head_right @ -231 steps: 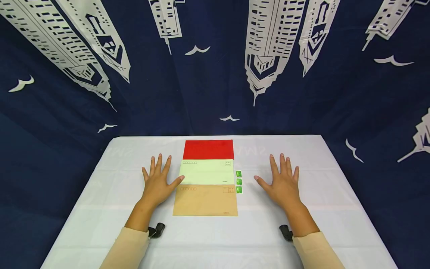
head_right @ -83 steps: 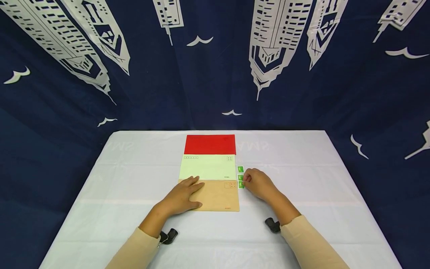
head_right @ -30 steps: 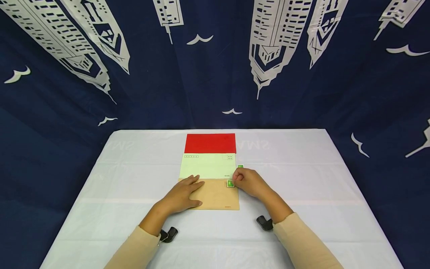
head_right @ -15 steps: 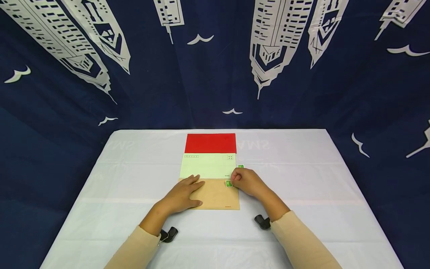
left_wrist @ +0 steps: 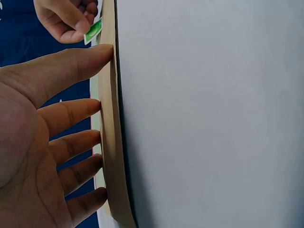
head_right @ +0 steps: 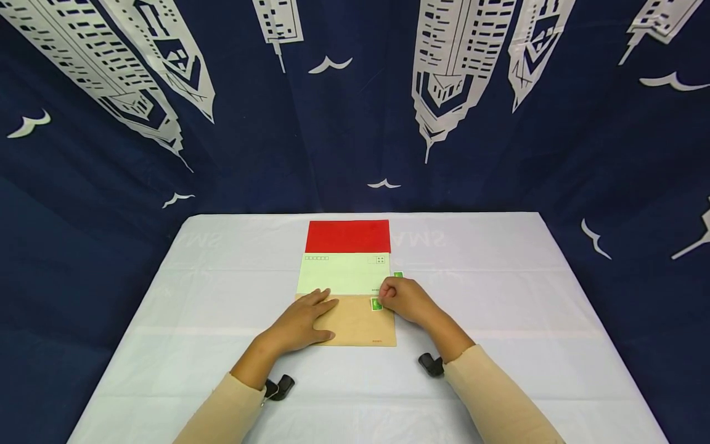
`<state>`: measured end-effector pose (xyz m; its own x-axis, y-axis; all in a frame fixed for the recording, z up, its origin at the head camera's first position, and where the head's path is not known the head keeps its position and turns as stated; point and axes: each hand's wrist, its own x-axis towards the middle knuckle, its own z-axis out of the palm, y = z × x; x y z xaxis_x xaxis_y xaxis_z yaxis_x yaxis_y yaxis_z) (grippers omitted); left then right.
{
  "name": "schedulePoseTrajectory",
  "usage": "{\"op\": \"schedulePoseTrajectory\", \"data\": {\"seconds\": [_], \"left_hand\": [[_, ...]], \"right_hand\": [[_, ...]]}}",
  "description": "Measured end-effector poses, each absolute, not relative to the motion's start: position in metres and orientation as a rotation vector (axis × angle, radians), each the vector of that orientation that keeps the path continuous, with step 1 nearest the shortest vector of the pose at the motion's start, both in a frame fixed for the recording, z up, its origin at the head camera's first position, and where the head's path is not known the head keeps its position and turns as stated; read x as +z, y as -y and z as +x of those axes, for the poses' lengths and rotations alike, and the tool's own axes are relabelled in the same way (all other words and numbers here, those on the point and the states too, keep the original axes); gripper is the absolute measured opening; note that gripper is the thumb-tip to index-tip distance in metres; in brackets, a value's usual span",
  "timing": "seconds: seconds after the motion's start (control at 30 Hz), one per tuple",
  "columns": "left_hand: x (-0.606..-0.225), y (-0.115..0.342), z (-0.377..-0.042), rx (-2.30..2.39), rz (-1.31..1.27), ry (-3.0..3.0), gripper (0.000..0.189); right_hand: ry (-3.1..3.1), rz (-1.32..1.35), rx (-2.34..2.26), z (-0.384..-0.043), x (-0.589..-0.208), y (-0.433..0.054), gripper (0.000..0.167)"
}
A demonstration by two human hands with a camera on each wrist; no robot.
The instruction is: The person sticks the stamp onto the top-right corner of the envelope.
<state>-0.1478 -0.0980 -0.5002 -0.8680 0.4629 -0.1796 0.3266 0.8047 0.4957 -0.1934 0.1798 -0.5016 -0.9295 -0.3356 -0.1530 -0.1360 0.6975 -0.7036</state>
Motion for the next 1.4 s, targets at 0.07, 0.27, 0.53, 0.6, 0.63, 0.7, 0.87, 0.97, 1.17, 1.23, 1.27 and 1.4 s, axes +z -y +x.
{"op": "schedulePoseTrajectory", "data": {"seconds": [0.07,0.27,0.53,0.6,0.63,0.7,0.87,0.97,1.17,1.23,1.27,1.4], "left_hand": [[-0.5006,0.0980,-0.1479,0.664,0.604,-2.701,0.069],[-0.5016,0.0983,-0.1482,0.666,0.601,-2.700,0.069],[-0.5019,0.0985,-0.1486,0.661,0.604,-2.703,0.069],[-0.5022,0.0985,-0.1486,0.661,0.607,-2.704,0.069],[-0.5023,0.0985,-0.1486,0.662,0.608,-2.704,0.069],[-0.5027,0.0986,-0.1486,0.661,0.610,-2.705,0.069],[-0.5042,0.0987,-0.1490,0.658,0.607,-2.708,0.069],[-0.5052,0.0986,-0.1493,0.654,0.608,-2.707,0.069],[-0.5048,0.0987,-0.1491,0.640,0.609,-2.709,0.069],[-0.5047,0.0988,-0.1491,0.639,0.607,-2.709,0.069],[-0.5047,0.0989,-0.1492,0.641,0.607,-2.710,0.069],[-0.5052,0.0985,-0.1489,0.639,0.592,-2.707,0.070]], "right_hand": [[-2.644,-0.375,-1.058,-0.1933,-0.5020,-0.1793,0.008],[-2.655,-0.365,-1.035,-0.1940,-0.5017,-0.1771,0.010],[-2.679,-0.363,-0.997,-0.1961,-0.5027,-0.1753,0.011],[-2.685,-0.367,-0.991,-0.1966,-0.5032,-0.1752,0.011],[-2.688,-0.376,-0.989,-0.1969,-0.5035,-0.1753,0.011],[-2.693,-0.381,-0.982,-0.1975,-0.5044,-0.1753,0.012],[-2.706,-0.383,-0.953,-0.1992,-0.5074,-0.1747,0.013],[-2.714,-0.375,-0.939,-0.1997,-0.5081,-0.1742,0.013],[-2.723,-0.384,-0.940,-0.1991,-0.5068,-0.1738,0.013],[-2.723,-0.382,-0.938,-0.1993,-0.5064,-0.1737,0.013],[-2.722,-0.378,-0.937,-0.1994,-0.5062,-0.1735,0.013],[-2.715,-0.368,-0.940,-0.1988,-0.5067,-0.1732,0.012]]}}
